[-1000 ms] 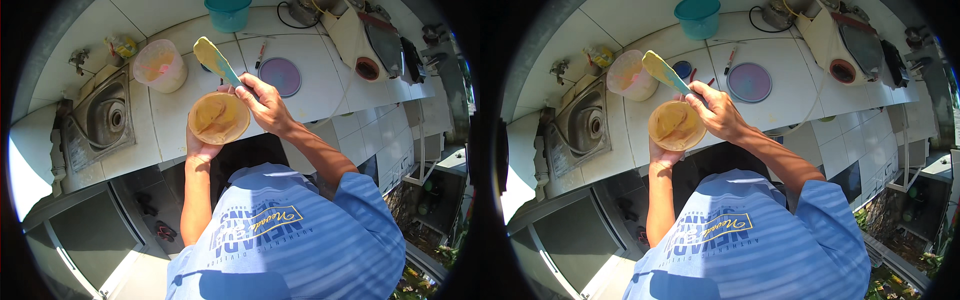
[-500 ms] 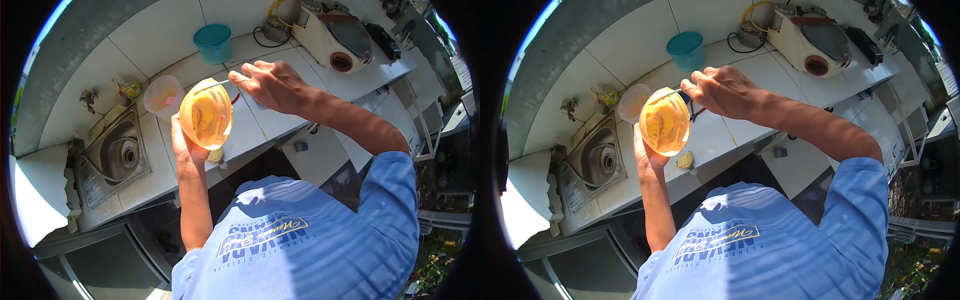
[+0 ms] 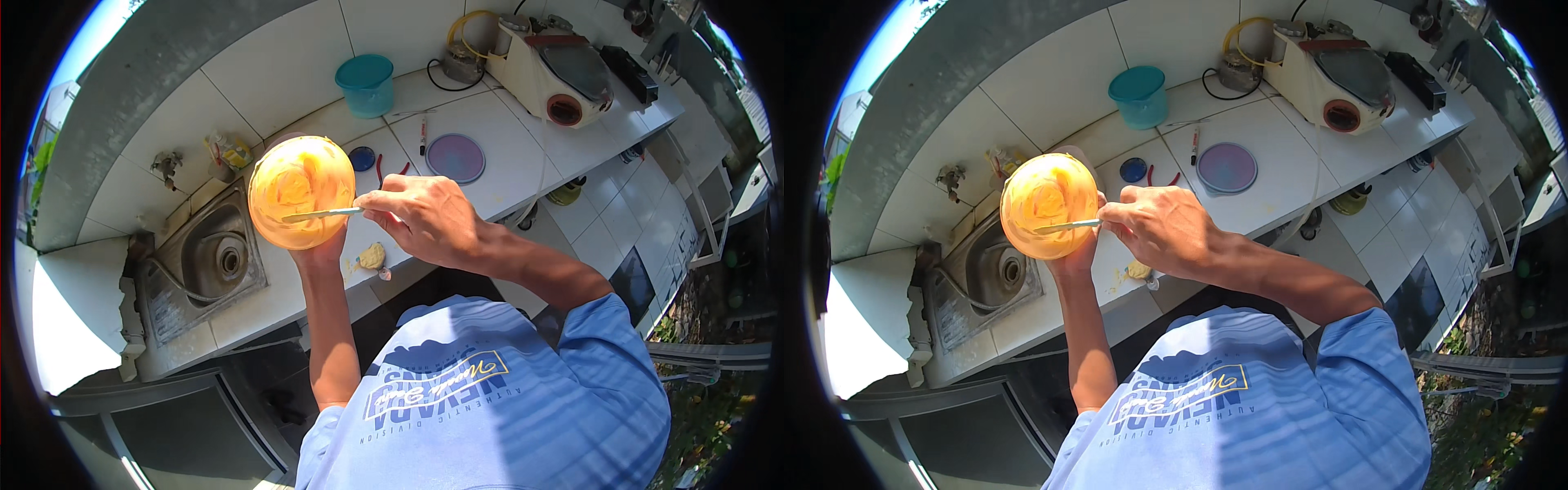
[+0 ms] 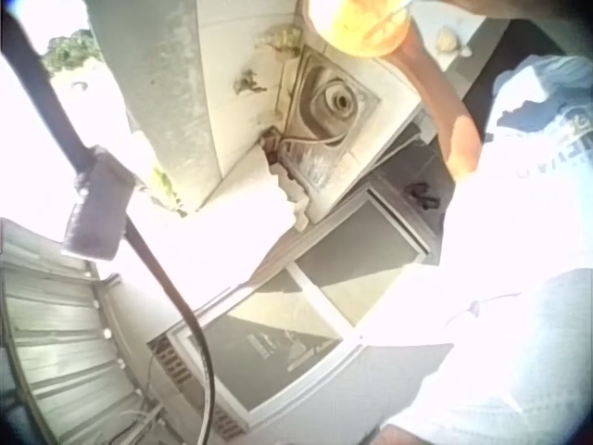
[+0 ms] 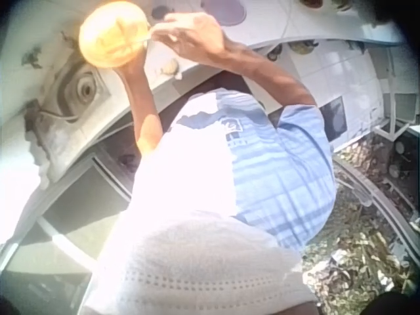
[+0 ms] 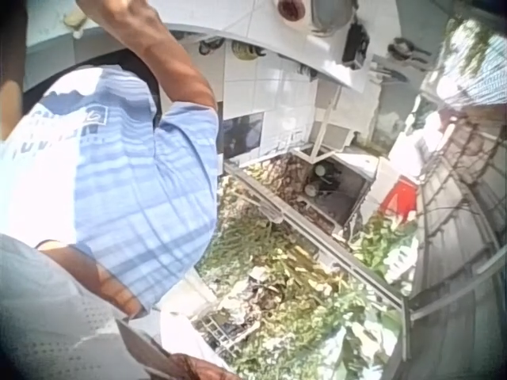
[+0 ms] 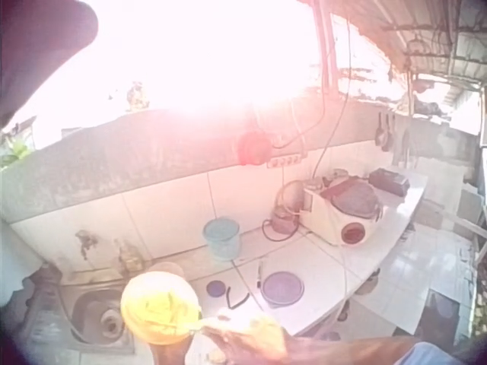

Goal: The recorder is seen adjusting a wire for a dental prosthetic and then mixing dental material in a bowl to apply it to a dental model.

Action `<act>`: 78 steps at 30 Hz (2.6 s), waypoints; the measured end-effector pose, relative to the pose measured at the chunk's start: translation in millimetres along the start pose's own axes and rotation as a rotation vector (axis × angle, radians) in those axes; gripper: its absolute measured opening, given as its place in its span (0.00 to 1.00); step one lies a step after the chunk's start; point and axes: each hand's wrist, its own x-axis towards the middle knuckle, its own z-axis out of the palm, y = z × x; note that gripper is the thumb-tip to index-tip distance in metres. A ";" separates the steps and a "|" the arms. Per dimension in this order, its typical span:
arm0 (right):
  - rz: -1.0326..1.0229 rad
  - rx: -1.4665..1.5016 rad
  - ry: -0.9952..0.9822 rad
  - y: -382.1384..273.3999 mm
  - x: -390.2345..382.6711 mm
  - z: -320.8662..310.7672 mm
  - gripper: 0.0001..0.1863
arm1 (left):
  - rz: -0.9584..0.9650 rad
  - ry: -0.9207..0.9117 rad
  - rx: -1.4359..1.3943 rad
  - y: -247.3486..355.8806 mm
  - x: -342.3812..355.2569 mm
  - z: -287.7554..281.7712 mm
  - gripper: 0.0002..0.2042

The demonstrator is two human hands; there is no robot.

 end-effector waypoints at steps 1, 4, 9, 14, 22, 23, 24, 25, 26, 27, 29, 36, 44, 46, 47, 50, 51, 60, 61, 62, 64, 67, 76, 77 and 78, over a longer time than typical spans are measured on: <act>-0.049 -0.124 0.067 -2.1 1.3 -3.8 0.12 | -0.103 0.026 -0.119 4.4 3.0 2.9 0.25; -0.098 -0.223 0.117 1.4 7.5 -4.5 0.17 | -0.047 0.092 -0.001 7.9 -4.6 16.4 0.24; -0.124 -0.230 0.101 -2.8 24.9 -12.3 0.17 | -0.006 0.122 0.099 4.6 -14.9 39.0 0.24; -0.136 -0.221 -0.201 -10.5 20.8 -23.4 0.17 | 0.031 0.063 0.166 20.9 -12.8 37.6 0.25; -0.123 -0.230 -0.200 -10.4 19.6 -21.6 0.17 | 0.034 0.047 0.209 25.9 -18.0 39.8 0.25; -0.122 -0.228 -0.200 -9.3 21.9 -19.2 0.17 | 0.033 0.049 0.210 25.9 -17.9 40.4 0.25; -0.135 -0.229 -0.070 -7.4 26.7 -14.7 0.17 | 0.023 0.031 0.186 26.0 -17.3 40.6 0.25; -0.141 -0.231 0.062 -6.4 29.4 -11.9 0.17 | 0.007 0.013 0.161 25.1 -17.6 43.1 0.25; -0.143 -0.222 0.059 -4.6 31.1 -11.7 0.18 | 0.021 0.036 0.141 21.7 -19.6 53.9 0.25; -0.135 -0.223 0.060 -5.9 26.5 -12.8 0.18 | 0.013 0.038 0.142 21.6 -20.0 53.9 0.25; -0.149 -0.249 -0.140 -6.8 19.8 -15.1 0.19 | 0.058 0.062 0.226 26.9 -19.1 52.9 0.26; -0.154 -0.204 -0.009 -2.6 24.9 -7.0 0.18 | 0.032 -0.044 0.212 32.8 -19.3 56.2 0.27; -0.178 -0.139 0.069 3.5 26.0 9.3 0.18 | 0.105 0.088 0.318 31.6 -19.3 70.7 0.26; -0.226 -0.116 0.009 0.1 21.9 6.7 0.20 | 0.072 0.022 0.279 39.5 -19.5 57.8 0.26; -0.222 -0.117 0.010 -1.0 25.7 5.5 0.20 | 0.036 -0.042 0.237 41.0 -19.2 52.2 0.26; -0.186 -0.131 0.163 -0.3 39.0 9.5 0.17 | 0.053 -0.018 0.259 40.5 -19.3 53.8 0.26; -0.185 -0.130 0.162 -0.6 33.6 12.8 0.17 | 0.069 0.003 0.260 40.5 -19.6 55.8 0.27; -0.153 -0.325 0.116 2.8 39.6 -12.1 0.16 | 0.391 0.096 0.593 43.4 -19.1 47.1 0.18; -0.122 -0.330 0.072 1.8 42.5 -9.6 0.14 | 0.389 0.105 0.594 41.8 -20.0 54.2 0.18; -0.071 -0.302 0.005 4.5 42.6 -2.3 0.13 | 0.335 0.054 0.481 36.3 -16.8 66.7 0.20; 0.001 -0.201 -0.091 6.1 41.8 16.8 0.08 | 0.233 -0.092 0.310 34.6 -13.2 65.7 0.26; 0.062 0.111 -0.163 3.5 38.1 39.2 0.08 | 0.206 -0.177 0.212 35.3 -11.6 54.3 0.27; 0.465 0.998 -0.291 -32.9 6.3 75.7 0.16 | 0.312 -0.278 0.426 34.3 2.5 11.8 0.37; 0.507 1.149 -0.338 -35.6 3.4 77.3 0.16 | 0.358 -0.235 0.475 30.9 3.8 11.9 0.37; 0.531 1.411 -0.388 -33.4 -1.4 82.1 0.16 | 0.354 -0.228 0.395 28.8 3.9 13.2 0.36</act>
